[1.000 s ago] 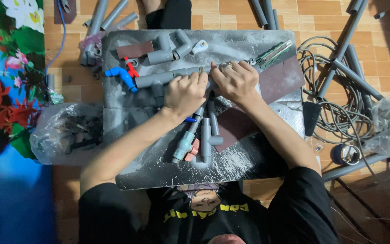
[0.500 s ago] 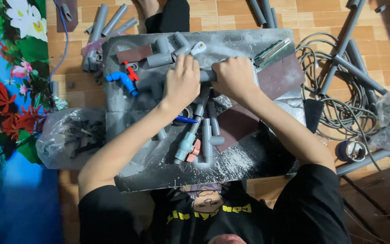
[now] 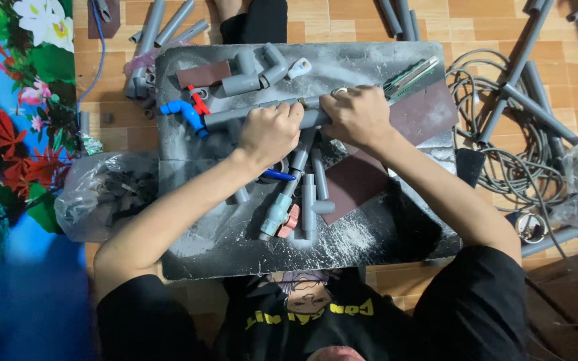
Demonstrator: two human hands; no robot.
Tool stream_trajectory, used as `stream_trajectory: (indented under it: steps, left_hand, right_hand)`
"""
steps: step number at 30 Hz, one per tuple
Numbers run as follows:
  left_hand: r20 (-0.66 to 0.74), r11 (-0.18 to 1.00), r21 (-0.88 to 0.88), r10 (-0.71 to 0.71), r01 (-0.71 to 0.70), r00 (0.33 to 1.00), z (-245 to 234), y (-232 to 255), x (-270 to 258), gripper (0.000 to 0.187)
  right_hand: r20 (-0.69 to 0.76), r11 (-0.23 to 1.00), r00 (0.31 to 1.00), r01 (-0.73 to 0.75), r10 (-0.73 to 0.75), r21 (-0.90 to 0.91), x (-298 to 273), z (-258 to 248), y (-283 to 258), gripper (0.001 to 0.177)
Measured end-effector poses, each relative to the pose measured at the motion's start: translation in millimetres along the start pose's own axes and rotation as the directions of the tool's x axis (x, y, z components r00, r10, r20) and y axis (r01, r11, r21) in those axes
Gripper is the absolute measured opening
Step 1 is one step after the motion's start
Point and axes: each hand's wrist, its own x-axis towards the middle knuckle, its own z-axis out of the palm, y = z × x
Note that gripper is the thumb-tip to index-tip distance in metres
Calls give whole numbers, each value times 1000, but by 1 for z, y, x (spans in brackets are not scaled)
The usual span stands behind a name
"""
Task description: The recorder marks PVC pipes and uses a hand saw blade to cut them to size.
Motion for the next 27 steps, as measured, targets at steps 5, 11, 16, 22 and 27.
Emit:
stream_trajectory:
  steps: [5,11,16,22,27]
  left_hand:
    - [9,999,-39,-2,2,1000,-6,1,7,18]
    - [236,978,-184,-51,96,970,-30,12,21,47]
    - [189,959,-264,-58,107,980,-25,10,13,42]
    - [70,950,-311,8,14,997,-28,19,9,39]
    - [8,956,-292,28,-25,1000,-21,18,1,42]
  right_hand:
    - [-49,1000,999,9,-9,9,-2,3,7,37]
    - [65,998,998,19,-23,63,-7,-40,2,30]
    - [-202,997,977,-81,76,-15,-57,-101,-40,34]
    - [307,697,639,-704,706,-138,-165,-93,-82,40]
    - [159,586,595,-804,788,103,-174,-90,-106,27]
